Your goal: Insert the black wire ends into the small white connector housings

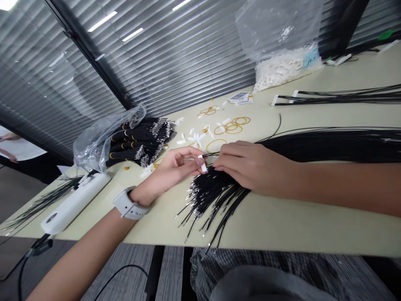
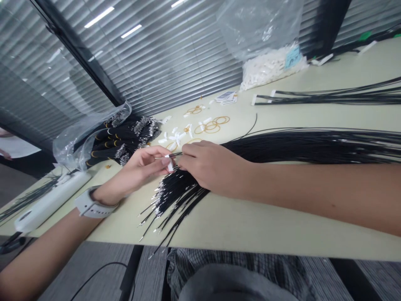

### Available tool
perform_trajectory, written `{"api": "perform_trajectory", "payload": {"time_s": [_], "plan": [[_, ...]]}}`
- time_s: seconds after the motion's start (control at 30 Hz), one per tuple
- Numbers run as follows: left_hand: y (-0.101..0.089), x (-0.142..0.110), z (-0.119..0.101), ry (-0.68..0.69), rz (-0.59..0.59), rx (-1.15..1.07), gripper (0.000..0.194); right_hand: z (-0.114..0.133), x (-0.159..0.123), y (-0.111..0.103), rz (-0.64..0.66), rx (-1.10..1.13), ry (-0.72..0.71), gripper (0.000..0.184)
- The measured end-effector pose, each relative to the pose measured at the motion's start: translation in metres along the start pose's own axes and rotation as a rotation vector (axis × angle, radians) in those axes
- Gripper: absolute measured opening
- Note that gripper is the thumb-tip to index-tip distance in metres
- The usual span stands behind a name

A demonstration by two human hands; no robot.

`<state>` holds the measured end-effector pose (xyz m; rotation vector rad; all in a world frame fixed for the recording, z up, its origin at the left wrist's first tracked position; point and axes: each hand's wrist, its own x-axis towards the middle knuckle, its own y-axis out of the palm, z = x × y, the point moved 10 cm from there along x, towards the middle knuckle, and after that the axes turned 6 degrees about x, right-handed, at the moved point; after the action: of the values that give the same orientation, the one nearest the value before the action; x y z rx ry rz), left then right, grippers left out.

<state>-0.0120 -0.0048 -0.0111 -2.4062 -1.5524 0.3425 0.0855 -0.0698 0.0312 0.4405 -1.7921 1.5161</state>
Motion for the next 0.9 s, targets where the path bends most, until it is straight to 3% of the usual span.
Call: {"api": "perform_trajectory", "payload": {"time_s": [0.2,0.33,0.47,0.6,0.7,0.8,0.9], "plan": [[0.004,-0.001,-0.004,0.036,0.009,0.048,0.016,0.000,0.001,0.002,-0.002,0.083,0.014,0.017],[-0.001,0.000,-0.008,0.049,-0.039,0.029,0.014,0.001,0.003,-0.002,-0.019,-0.024,0.024,0.016],[-0.006,-0.001,-0.008,0.050,-0.073,-0.016,0.019,-0.027,0.008,-0.012,-0.030,-0.154,0.200,0.032],[-0.006,-0.003,-0.014,0.079,-0.071,0.014,0.033,-0.071,0.008,0.003,0.191,0.309,0.470,0.026],[-0.009,-0.004,-0.029,0.158,-0.155,0.218,0.046,-0.091,0.009,0.000,0.215,0.524,0.621,0.037],[-0.004,-0.006,-0.049,0.223,-0.241,0.538,0.053,-0.091,0.018,-0.011,0.212,0.527,0.602,0.039],[0.023,0.000,-0.058,0.212,-0.122,0.814,0.060,-0.084,0.025,-0.020,0.171,0.462,0.545,0.040]]}}
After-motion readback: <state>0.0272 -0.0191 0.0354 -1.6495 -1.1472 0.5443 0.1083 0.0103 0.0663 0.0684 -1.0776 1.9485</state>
